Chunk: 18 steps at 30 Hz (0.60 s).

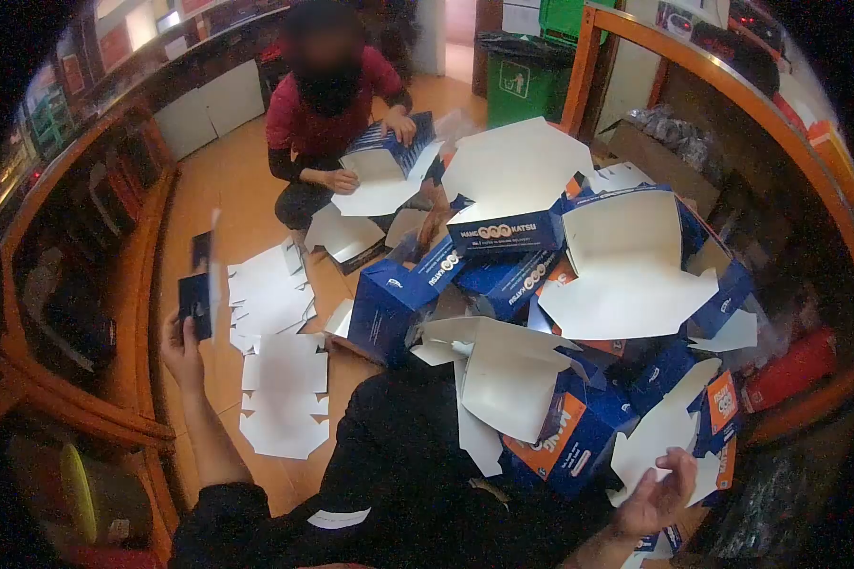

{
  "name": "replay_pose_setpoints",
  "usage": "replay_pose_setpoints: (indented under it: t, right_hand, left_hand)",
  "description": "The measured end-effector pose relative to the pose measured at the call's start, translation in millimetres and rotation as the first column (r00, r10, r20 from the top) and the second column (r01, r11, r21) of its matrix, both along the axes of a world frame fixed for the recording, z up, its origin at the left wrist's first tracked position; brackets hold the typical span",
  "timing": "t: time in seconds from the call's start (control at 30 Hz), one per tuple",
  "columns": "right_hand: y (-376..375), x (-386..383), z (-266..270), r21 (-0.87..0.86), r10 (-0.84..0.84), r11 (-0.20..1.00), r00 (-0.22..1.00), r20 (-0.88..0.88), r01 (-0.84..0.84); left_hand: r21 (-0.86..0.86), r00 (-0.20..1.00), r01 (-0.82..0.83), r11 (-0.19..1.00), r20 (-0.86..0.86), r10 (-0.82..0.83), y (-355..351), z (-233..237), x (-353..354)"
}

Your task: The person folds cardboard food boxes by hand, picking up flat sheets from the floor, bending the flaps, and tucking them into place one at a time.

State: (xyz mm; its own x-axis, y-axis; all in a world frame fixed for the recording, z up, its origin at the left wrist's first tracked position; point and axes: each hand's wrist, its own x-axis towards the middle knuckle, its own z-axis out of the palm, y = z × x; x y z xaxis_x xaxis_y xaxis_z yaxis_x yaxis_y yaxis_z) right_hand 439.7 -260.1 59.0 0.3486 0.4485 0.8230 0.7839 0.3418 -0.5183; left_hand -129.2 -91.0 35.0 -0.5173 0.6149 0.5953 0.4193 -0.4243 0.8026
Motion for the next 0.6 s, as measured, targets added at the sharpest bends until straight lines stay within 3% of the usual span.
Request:
replay_pose_setpoints:
  t: [0.1, 0.17, 0.23, 0.3, 0.43, 0.5, 0.53, 0.6]
  right_hand:
    - [16, -20, 4, -0.054, 0.228, 0.973, 0.970, 0.085, -0.224]
    - [28, -47, 13, -0.101, 0.390, 0.918, 0.919, 0.060, -0.383]
    - [33, -81, 27, -0.206, 0.437, 0.890, 0.889, 0.133, -0.407]
    - [31, -112, 27, -0.242, 0.536, 0.831, 0.837, 0.110, -0.500]
    - [29, -128, 34, -0.457, 0.774, 0.601, 0.620, 0.128, -0.656]
    - [30, -123, 23, -0.510, 0.823, 0.532, 0.554, 0.124, -0.676]
    - [28, -126, 27, -0.424, 0.733, 0.640, 0.674, 0.090, -0.640]
    - [24, -129, 28, -0.319, 0.681, 0.697, 0.732, 0.015, -0.642]
  left_hand:
    - [-0.164, 0.933, 0.279, 0.946, -0.185, -0.308, -28, 36, 40]
    - [-0.253, 0.801, 0.478, 0.841, -0.268, -0.535, -49, 49, 60]
    - [-0.478, 0.379, 0.651, 0.590, -0.468, -0.798, -60, 102, 92]
    - [-0.607, 0.034, 0.773, 0.185, -0.251, -0.967, -56, 105, 107]
    - [-0.664, -0.104, 0.748, -0.010, -0.102, -0.989, -63, 76, 158]
    - [-0.693, -0.043, 0.721, -0.024, -0.010, -0.999, -67, 62, 169]
    - [-0.652, -0.034, 0.758, -0.028, 0.004, -0.999, -67, 55, 172]
    - [-0.564, -0.016, 0.825, -0.038, 0.044, -0.999, -65, 41, 177]
